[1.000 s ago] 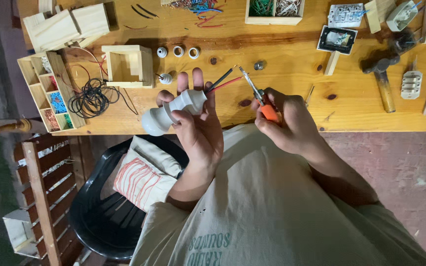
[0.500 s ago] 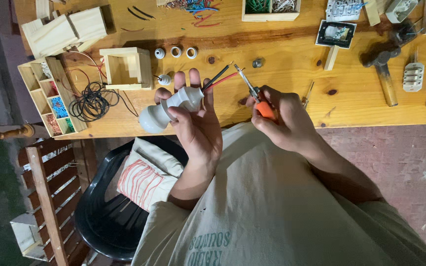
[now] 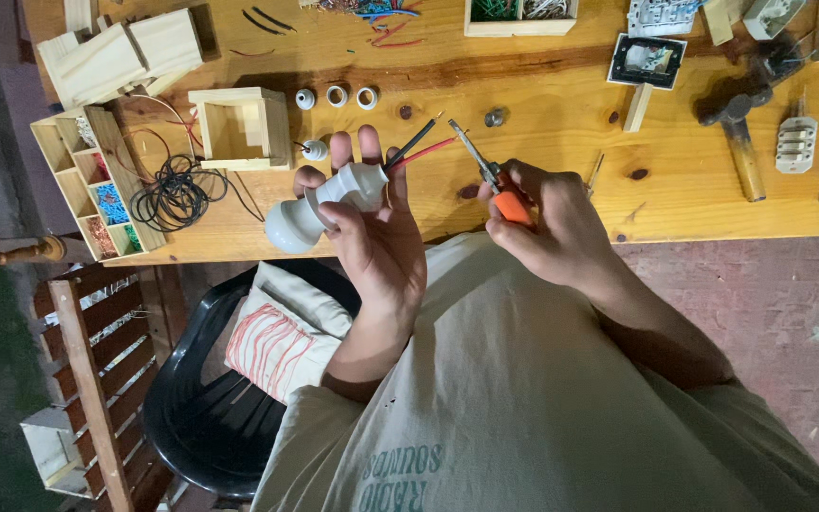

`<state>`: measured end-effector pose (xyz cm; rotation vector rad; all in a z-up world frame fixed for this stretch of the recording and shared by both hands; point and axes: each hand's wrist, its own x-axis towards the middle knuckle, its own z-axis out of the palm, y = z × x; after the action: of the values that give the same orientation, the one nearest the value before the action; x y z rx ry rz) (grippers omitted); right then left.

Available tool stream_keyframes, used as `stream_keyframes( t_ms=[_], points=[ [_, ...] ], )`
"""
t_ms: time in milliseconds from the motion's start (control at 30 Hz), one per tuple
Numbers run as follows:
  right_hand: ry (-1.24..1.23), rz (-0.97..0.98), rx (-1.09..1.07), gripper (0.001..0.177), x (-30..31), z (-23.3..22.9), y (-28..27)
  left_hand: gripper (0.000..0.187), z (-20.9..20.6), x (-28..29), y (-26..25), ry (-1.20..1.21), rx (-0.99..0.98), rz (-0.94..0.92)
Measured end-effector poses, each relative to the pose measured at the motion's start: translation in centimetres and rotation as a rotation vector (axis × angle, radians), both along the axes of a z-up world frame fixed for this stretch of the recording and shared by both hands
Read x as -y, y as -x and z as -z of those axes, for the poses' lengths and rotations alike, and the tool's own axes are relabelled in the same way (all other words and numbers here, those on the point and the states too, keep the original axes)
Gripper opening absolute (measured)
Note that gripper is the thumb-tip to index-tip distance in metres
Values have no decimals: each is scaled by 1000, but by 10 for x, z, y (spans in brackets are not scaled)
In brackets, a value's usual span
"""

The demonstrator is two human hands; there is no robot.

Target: The person assembles a light fixture by screwing a bulb into a socket, wrapping the socket with white tape, and testing the bulb by plugging it into a power strip. They then use a screwdriver to adjust the wires inside the socket.

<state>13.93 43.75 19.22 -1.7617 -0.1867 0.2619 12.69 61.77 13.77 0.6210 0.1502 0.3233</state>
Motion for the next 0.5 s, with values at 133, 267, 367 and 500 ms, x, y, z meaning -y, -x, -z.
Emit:
stream_keyframes(
  t_ms=[133,267,367,500],
  points=[
    [-41,23,-53,9,-1,6,5,28,0,3,-2,-9,9,-4],
    [-73,47,-48,15,-4,20,6,28,-4,9,-3,-21,10,-13],
    [-97,52,-72,12,-3,21,7,25,0,9,-4,8,12,-6],
    [-102,63,-170,12,-3,27,10,25,6,7,-5,-7,7,-4]
  ],
)
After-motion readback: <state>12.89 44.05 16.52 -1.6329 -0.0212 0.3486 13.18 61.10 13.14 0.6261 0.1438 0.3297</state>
